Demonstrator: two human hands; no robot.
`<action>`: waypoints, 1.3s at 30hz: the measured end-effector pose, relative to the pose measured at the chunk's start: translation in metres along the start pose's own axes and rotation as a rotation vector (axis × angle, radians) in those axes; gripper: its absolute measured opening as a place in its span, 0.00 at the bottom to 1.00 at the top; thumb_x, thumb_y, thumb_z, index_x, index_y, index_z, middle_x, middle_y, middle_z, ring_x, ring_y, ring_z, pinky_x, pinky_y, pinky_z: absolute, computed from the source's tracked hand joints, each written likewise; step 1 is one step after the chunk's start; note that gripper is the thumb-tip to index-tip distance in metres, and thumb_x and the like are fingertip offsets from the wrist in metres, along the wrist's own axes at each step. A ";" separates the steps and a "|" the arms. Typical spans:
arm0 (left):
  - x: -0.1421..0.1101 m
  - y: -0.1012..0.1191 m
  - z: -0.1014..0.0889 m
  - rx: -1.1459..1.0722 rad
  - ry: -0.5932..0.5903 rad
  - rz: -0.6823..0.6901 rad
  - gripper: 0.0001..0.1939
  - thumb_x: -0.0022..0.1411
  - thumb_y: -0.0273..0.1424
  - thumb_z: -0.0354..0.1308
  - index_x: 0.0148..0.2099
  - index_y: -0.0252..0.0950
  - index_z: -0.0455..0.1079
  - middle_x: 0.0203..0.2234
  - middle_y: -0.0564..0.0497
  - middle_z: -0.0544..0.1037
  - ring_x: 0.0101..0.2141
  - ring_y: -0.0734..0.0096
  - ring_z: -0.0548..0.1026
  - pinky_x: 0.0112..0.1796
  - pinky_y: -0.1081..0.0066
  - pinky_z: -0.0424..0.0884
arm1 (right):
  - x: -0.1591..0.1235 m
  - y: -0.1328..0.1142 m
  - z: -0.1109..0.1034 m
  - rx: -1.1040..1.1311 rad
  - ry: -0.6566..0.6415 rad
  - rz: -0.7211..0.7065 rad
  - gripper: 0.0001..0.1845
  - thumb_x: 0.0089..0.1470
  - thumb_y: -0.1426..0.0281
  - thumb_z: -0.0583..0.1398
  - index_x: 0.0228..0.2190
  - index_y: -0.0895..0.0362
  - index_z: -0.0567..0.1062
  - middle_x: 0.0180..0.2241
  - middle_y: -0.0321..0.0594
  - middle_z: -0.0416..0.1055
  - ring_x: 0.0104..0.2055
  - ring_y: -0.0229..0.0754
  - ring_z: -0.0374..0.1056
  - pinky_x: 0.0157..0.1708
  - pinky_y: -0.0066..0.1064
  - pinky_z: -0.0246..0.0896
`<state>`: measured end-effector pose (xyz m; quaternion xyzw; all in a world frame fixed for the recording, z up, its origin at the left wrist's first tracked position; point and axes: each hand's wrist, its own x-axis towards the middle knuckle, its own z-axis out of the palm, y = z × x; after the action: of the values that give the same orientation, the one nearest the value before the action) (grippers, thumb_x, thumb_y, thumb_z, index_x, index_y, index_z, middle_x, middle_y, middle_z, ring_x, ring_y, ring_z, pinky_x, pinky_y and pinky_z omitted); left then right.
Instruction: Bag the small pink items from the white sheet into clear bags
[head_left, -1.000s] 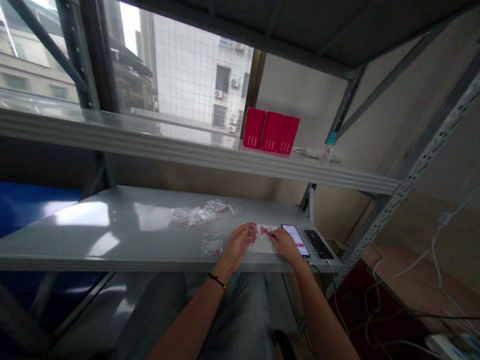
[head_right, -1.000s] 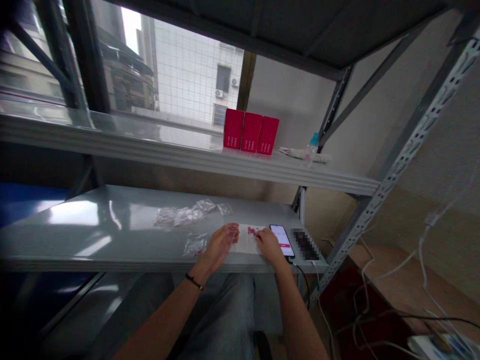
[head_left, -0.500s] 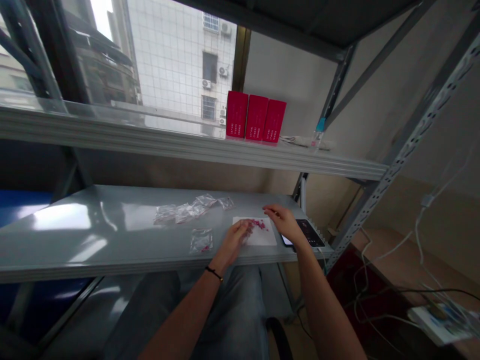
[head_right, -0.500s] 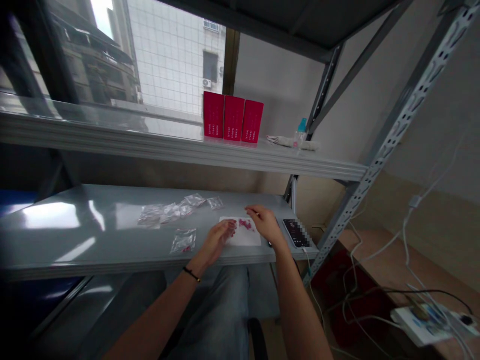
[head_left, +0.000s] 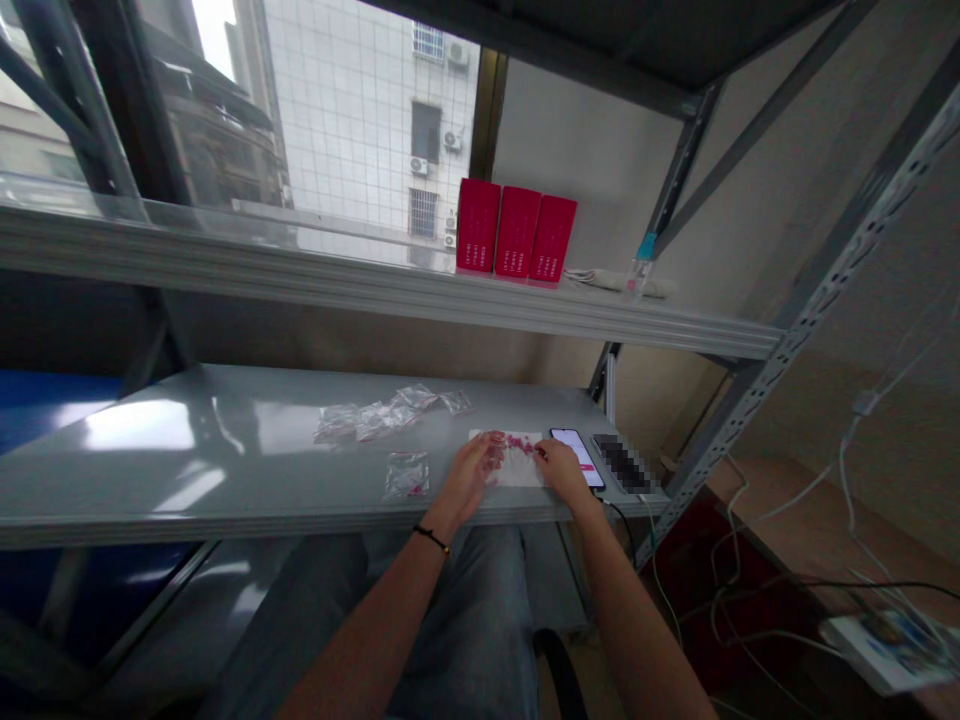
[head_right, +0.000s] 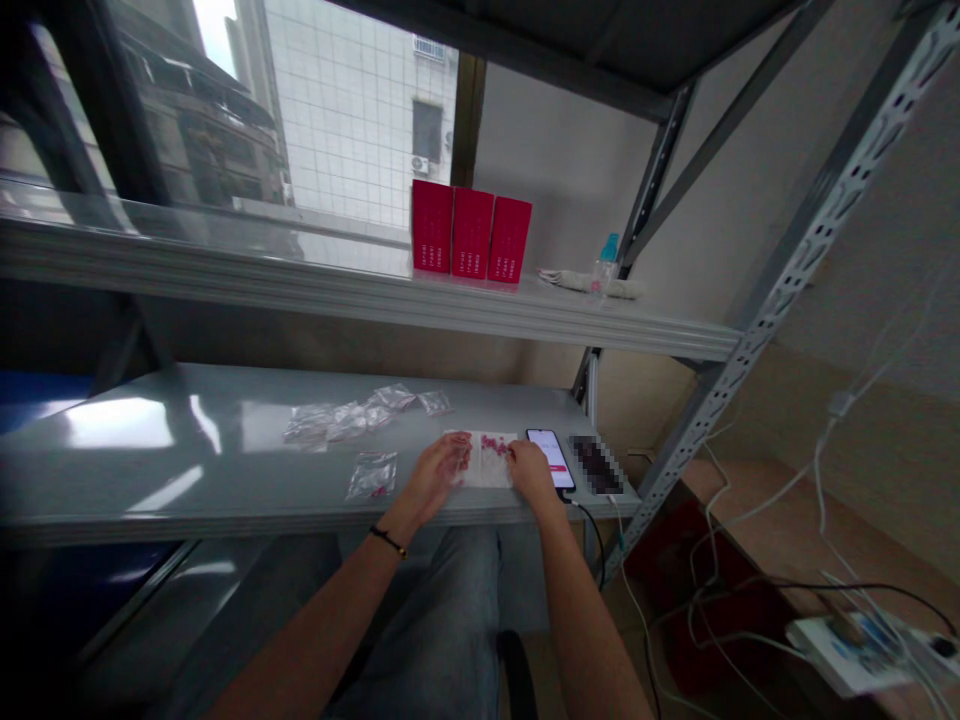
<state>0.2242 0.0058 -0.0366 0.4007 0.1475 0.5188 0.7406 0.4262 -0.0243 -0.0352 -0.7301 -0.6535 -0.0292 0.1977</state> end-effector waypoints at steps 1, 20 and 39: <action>0.000 0.000 0.000 -0.001 0.000 -0.002 0.15 0.55 0.41 0.69 0.40 0.35 0.79 0.34 0.49 0.81 0.32 0.73 0.75 0.34 0.74 0.68 | 0.001 0.000 0.000 -0.010 -0.005 0.004 0.12 0.62 0.74 0.56 0.40 0.60 0.80 0.42 0.48 0.79 0.45 0.45 0.71 0.45 0.28 0.56; -0.002 0.000 0.001 0.054 -0.011 0.024 0.17 0.55 0.44 0.69 0.40 0.35 0.80 0.35 0.48 0.81 0.32 0.72 0.74 0.34 0.72 0.67 | 0.005 -0.020 -0.005 0.025 0.071 0.049 0.11 0.61 0.75 0.58 0.34 0.62 0.82 0.37 0.53 0.78 0.42 0.47 0.72 0.42 0.30 0.58; -0.006 0.003 0.001 0.080 -0.054 -0.039 0.18 0.57 0.47 0.66 0.37 0.36 0.78 0.29 0.50 0.78 0.29 0.71 0.71 0.30 0.73 0.64 | 0.000 -0.090 -0.085 0.502 0.031 -0.462 0.07 0.61 0.72 0.61 0.34 0.57 0.81 0.33 0.39 0.76 0.34 0.38 0.70 0.38 0.28 0.61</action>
<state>0.2210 0.0004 -0.0349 0.4409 0.1559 0.4871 0.7376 0.3576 -0.0454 0.0654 -0.4907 -0.7854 0.0776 0.3692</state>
